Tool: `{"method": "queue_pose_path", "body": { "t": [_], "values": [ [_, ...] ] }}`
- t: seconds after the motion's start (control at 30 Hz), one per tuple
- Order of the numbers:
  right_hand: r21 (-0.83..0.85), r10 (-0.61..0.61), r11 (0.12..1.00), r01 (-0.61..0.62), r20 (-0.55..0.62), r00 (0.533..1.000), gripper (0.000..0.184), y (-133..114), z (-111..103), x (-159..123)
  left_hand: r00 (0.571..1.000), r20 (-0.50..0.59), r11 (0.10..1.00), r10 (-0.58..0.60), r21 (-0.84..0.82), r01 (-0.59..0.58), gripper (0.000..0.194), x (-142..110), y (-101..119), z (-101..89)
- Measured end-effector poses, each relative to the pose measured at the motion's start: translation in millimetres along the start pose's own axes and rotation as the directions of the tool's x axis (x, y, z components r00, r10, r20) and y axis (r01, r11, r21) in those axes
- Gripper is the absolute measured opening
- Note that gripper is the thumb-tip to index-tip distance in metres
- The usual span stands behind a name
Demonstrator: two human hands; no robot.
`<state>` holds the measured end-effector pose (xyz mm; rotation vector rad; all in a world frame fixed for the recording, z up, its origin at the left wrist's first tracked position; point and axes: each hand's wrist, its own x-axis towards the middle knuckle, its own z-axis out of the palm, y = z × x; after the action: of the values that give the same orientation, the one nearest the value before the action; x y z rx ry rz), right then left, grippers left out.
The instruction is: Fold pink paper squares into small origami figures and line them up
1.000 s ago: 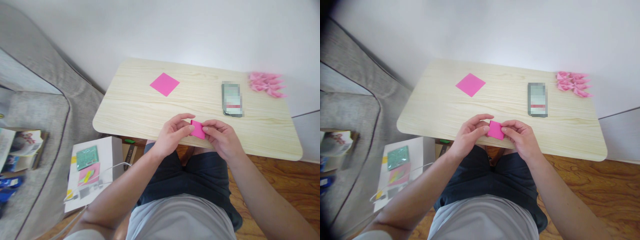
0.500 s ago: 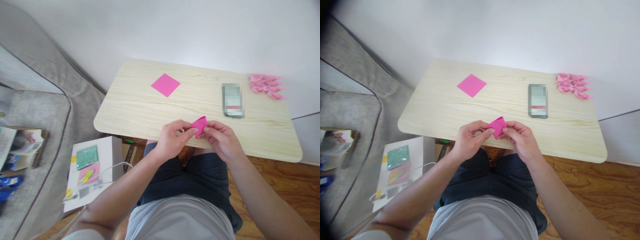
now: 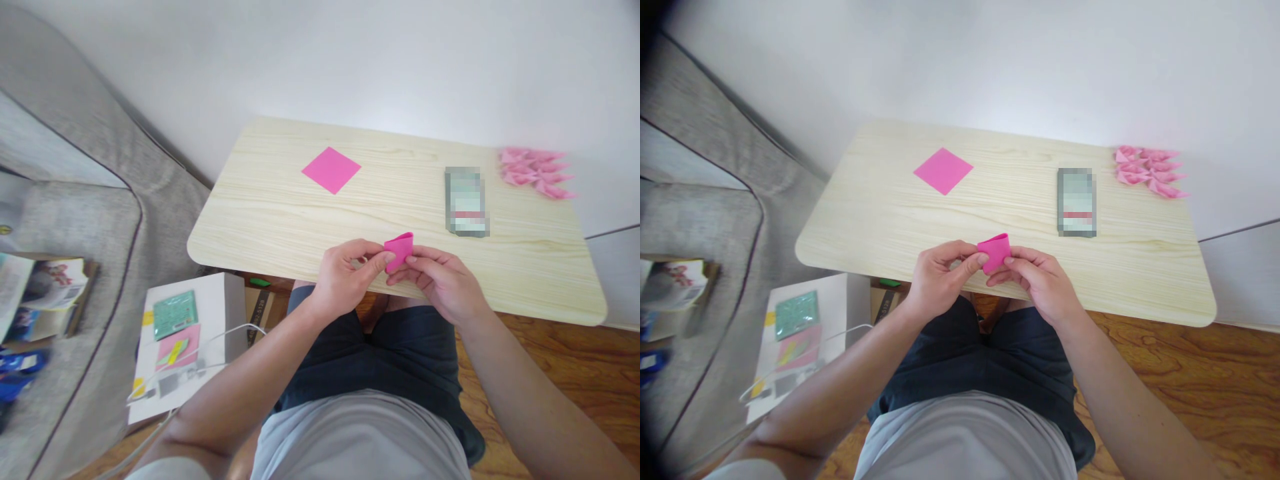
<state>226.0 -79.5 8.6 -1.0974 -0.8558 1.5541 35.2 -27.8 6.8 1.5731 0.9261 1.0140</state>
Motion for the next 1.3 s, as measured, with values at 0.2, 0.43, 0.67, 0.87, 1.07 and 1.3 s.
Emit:
{"method": "queue_pose_path", "body": {
  "t": [0.2,0.43,0.67,0.87,1.07,1.3],
  "values": [
    [-0.032,0.015,0.999,-0.014,0.034,0.999,0.017,0,-1,-1,1.0,-0.023,1.0,-0.011,-0.016,0.01,0.03,1,2,2.4],
    [-0.078,0.035,0.996,-0.031,0.045,0.998,0.018,0,-2,-2,0.999,-0.033,1.0,-0.01,-0.013,0.01,0.031,0,0,2.8],
    [-0.174,-0.071,0.983,0.051,-0.106,0.992,0.023,8,-4,2,0.99,0.077,0.982,-0.119,-0.141,0.129,0.032,1,-3,4.3],
    [-0.132,-0.07,0.99,0.049,-0.151,0.986,0.022,10,-3,1,0.981,0.12,0.962,-0.155,-0.205,0.178,0.033,2,-6,5.1],
    [-0.258,-0.13,0.963,0.073,-0.209,0.969,0.028,10,-2,1,0.98,0.158,0.963,-0.124,-0.218,0.157,0.032,4,-8,3.7],
    [-0.449,-0.117,0.892,0.058,-0.106,0.987,0.042,-2,5,-4,0.986,0.112,0.963,-0.126,-0.225,0.149,0.037,7,-7,3.9]
  ]
}}
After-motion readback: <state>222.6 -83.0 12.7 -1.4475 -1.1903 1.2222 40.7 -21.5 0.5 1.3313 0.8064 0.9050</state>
